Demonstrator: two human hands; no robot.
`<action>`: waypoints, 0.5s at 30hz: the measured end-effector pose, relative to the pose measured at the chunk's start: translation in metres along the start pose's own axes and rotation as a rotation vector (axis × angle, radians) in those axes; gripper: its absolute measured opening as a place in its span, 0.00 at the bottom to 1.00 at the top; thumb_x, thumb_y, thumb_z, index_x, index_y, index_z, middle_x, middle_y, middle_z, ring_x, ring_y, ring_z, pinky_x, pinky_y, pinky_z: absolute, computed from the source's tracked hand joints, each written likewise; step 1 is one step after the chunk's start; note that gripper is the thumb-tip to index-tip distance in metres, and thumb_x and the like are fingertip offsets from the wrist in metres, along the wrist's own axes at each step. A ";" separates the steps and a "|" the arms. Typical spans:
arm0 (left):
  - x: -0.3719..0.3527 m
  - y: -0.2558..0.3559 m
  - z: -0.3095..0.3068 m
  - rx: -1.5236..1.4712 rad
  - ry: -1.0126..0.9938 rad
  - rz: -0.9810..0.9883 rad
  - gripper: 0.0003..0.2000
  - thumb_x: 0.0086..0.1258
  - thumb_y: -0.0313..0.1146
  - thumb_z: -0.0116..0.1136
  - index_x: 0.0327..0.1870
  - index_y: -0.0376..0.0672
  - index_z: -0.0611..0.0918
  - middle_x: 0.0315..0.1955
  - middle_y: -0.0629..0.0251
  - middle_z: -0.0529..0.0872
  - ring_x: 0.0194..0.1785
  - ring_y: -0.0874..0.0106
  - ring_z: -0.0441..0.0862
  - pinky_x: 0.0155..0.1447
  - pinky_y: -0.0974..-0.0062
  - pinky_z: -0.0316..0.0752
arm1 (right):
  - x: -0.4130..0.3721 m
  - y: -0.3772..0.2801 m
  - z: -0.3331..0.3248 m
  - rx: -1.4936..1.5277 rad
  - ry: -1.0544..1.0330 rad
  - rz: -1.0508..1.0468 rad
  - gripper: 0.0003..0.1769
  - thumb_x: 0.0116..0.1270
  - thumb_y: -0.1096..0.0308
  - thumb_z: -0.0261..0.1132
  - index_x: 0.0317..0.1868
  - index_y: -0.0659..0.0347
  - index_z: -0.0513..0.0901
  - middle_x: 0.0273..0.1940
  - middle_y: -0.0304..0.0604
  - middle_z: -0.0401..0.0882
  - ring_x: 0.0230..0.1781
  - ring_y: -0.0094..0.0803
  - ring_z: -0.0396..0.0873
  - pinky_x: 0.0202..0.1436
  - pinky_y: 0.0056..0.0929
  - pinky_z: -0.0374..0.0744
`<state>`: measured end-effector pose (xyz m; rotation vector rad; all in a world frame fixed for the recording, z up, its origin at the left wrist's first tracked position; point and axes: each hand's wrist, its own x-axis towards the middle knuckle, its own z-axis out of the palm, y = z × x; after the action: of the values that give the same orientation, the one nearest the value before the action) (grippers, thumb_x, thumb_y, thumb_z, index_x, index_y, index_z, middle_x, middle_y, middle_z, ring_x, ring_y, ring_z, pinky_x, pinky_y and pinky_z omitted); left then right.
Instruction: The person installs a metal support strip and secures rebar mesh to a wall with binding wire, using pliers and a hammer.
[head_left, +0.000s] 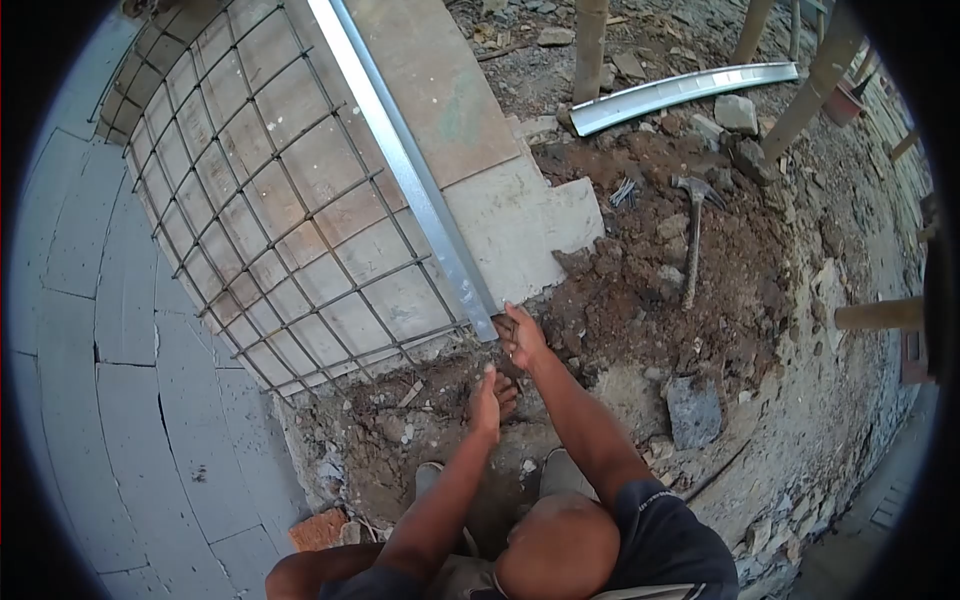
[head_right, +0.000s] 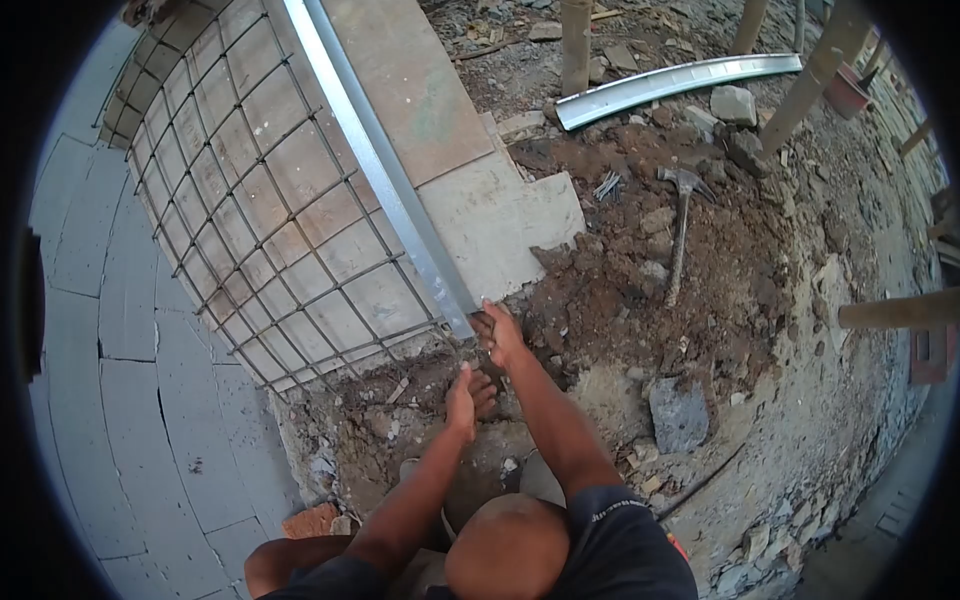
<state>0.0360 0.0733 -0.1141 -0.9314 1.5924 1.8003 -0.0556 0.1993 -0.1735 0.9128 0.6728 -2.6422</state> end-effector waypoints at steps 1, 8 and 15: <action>-0.004 -0.007 -0.005 0.049 -0.020 -0.032 0.31 0.72 0.63 0.52 0.58 0.41 0.77 0.47 0.64 0.84 0.46 0.71 0.84 0.45 0.73 0.80 | 0.001 0.001 0.002 0.010 0.003 0.003 0.24 0.70 0.53 0.65 0.60 0.52 0.70 0.52 0.45 0.78 0.43 0.29 0.82 0.18 0.17 0.62; -0.021 -0.038 -0.031 0.245 -0.050 -0.081 0.26 0.73 0.58 0.55 0.54 0.42 0.79 0.45 0.66 0.86 0.40 0.74 0.86 0.43 0.74 0.78 | 0.001 -0.002 0.006 0.183 0.114 -0.095 0.24 0.69 0.59 0.67 0.58 0.54 0.65 0.43 0.42 0.74 0.38 0.28 0.81 0.16 0.17 0.62; -0.019 -0.030 -0.023 0.192 -0.062 -0.082 0.24 0.74 0.56 0.56 0.53 0.42 0.79 0.45 0.66 0.86 0.41 0.74 0.86 0.43 0.74 0.78 | 0.012 -0.019 -0.019 0.068 -0.098 -0.015 0.21 0.69 0.59 0.68 0.55 0.54 0.69 0.44 0.42 0.78 0.32 0.26 0.82 0.15 0.16 0.62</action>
<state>0.0743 0.0555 -0.1186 -0.8318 1.6312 1.5735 -0.0626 0.2242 -0.1875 0.7923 0.5722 -2.7172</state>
